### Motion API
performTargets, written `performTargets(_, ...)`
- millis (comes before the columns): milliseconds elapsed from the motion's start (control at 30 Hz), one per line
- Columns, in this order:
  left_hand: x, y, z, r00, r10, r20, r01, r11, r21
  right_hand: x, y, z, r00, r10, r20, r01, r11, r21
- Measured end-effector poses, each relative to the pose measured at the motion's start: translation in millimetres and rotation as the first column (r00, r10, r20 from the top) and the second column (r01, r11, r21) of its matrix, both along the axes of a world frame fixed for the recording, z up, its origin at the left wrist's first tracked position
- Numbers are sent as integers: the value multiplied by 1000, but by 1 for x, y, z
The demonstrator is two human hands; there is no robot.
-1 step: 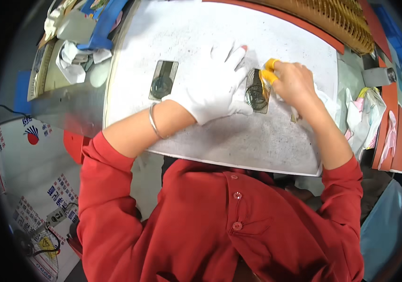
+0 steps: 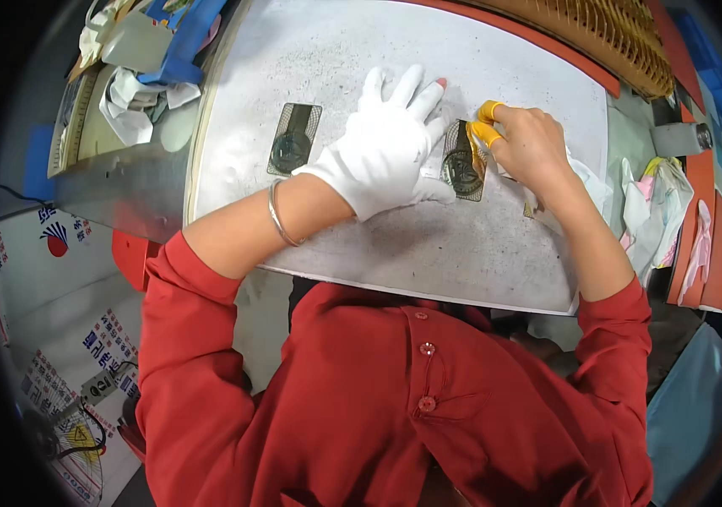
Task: The person cleans small, dark rectangular metal parts placed on a white tray using a white cloth and a liquid from a squeeze bottle. The person wipes each part individually, occasionally reapplying liquid, while a second person stands nearby using a smartphone.
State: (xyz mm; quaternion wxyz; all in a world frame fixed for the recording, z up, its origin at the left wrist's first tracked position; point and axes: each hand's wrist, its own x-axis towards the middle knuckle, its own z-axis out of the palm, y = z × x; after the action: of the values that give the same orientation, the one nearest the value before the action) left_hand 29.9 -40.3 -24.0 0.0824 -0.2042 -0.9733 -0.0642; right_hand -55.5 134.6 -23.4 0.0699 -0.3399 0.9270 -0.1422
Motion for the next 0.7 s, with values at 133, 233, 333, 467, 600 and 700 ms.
performTargets(133,2,-1,-2,1000,-14,-16,13,999,-49,1,-2,0,999,16,-39,-14,1000,27)
performTargets(233,3,-7,-18,997,6,-75,6,986,164,-5,-6,2,999,-21,-48,24,997,68)
performTargets(333,3,-5,-10,997,-15,-74,16,1000,12,3,-2,-4,996,27,-86,-24,999,31)
performTargets(467,5,-5,-12,998,-4,-69,6,999,32,-2,-3,1,996,28,-88,-21,997,79)
performTargets(600,4,-8,-19,998,0,-69,5,998,70,0,-5,4,998,29,-52,-26,997,71)
performTargets(700,6,-7,-20,998,8,-59,-3,995,95,-1,-5,2,996,23,-83,-16,996,84)
